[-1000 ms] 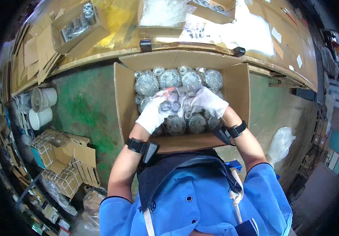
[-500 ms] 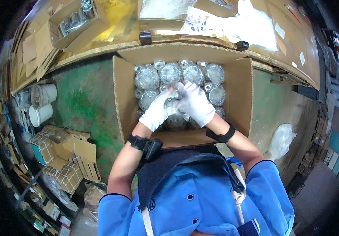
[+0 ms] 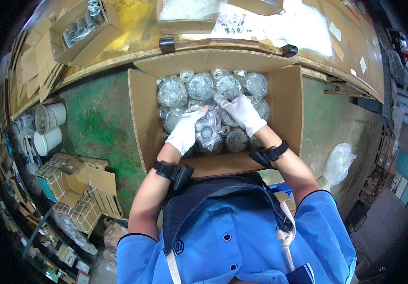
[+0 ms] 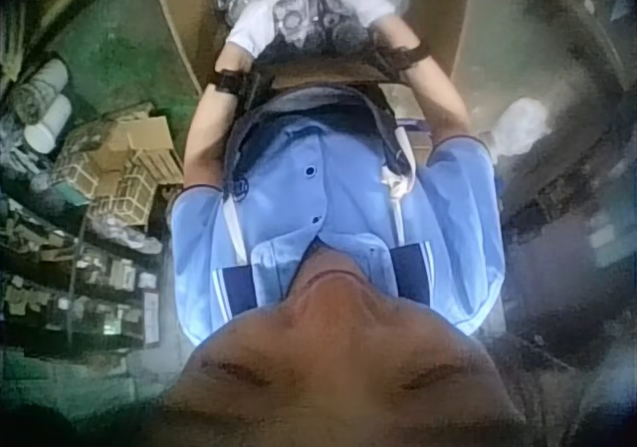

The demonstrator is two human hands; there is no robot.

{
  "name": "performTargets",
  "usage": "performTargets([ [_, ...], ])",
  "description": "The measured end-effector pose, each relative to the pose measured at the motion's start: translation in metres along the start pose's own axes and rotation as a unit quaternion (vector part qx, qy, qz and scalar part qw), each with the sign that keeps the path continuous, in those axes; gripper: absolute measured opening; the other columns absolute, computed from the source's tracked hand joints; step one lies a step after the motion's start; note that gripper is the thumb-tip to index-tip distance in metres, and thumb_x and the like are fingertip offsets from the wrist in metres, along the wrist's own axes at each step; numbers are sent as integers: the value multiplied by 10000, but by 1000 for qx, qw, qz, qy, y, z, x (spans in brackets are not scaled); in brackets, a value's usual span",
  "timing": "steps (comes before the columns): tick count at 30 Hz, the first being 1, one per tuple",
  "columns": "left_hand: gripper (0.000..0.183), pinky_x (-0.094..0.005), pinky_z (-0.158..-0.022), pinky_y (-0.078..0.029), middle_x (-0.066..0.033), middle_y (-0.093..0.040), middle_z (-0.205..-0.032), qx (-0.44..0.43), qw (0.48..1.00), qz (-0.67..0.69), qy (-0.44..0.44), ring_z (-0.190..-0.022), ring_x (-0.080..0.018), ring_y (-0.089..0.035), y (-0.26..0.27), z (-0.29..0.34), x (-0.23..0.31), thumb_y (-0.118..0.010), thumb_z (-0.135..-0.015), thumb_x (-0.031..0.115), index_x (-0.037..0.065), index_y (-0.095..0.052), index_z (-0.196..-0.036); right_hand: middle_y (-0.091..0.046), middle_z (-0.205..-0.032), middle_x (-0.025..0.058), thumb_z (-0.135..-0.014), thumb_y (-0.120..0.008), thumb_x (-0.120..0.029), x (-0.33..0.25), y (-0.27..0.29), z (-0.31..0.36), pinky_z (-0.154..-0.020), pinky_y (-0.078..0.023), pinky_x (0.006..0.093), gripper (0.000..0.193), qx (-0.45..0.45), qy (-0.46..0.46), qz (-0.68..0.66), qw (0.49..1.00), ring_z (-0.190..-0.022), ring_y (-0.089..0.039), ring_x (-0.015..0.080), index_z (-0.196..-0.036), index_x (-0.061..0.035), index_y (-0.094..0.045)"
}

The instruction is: Pack metal cylinders into a cardboard box, tape the box shut, and place it on a pallet.

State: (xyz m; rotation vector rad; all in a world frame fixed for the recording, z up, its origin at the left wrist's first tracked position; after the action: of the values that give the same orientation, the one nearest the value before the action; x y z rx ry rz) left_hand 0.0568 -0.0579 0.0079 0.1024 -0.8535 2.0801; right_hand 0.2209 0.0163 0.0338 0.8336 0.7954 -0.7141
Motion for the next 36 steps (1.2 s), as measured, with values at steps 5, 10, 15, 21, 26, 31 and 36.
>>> performTargets([
  [5,185,-295,-728,-527,-35,-646,-938,-19,999,-42,-7,-818,-141,-619,-8,6,6,-618,-875,127,57,-627,-1046,-607,-625,35,-888,-615,-314,-13,27,-1,-513,-426,301,317,-1,-232,84,969,-539,-503,94,-872,-1,-662],
  [10,231,-316,-734,-548,-62,-644,-976,-37,999,-5,38,-848,-173,-634,6,-1,-3,-601,-877,107,40,-602,-1098,-657,-721,101,-899,-581,-285,85,77,-30,-544,-458,319,309,141,-240,-2,961,-590,-585,147,-959,8,-655],
  [15,267,-339,-797,-545,-78,-632,-1045,-134,990,-27,34,-891,-195,-639,3,1,-5,-596,-872,67,28,-572,-1135,-639,-937,276,-842,-576,-405,92,95,-24,-805,-499,419,470,233,-150,335,900,-953,-612,406,-999,32,-650],
  [21,214,-304,-763,-534,-75,-655,-969,-63,992,-88,65,-873,-173,-642,6,1,-10,-608,-877,129,17,-605,-1059,-649,-1032,214,-750,-692,-509,-15,37,0,-861,-493,346,628,-130,-39,193,972,-949,-639,323,-1133,-18,-617],
  [26,195,-278,-731,-520,-36,-647,-941,-48,994,-12,97,-800,-142,-621,-9,11,0,-610,-882,148,23,-628,-1031,-671,-967,186,-782,-697,-399,-7,-6,-1,-798,-503,320,457,-152,53,217,963,-882,-655,250,-1007,-2,-667],
  [31,173,-243,-796,-486,-26,-648,-976,-115,982,-145,49,-879,-114,-605,-1,2,-9,-610,-875,86,23,-635,-1033,-677,-872,189,-829,-651,-351,59,10,-39,-745,-505,363,337,-47,-48,91,994,-799,-658,309,-907,-26,-695],
  [36,208,-262,-782,-500,-32,-653,-969,-36,992,-85,84,-851,-131,-619,6,5,-5,-606,-876,87,35,-616,-1077,-662,-964,224,-735,-692,-547,20,32,-36,-815,-498,386,683,4,-6,222,975,-901,-651,319,-1129,4,-607],
])
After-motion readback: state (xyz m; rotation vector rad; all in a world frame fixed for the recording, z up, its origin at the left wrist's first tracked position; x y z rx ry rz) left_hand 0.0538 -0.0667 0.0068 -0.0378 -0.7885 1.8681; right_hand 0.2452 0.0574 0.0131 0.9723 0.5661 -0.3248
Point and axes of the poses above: each hand's wrist, its own z-axis away from the middle knuckle, its own y-axis out of the back of the hand, x = y × z, the point moved 1 cm from there along -z, towards the middle knuckle
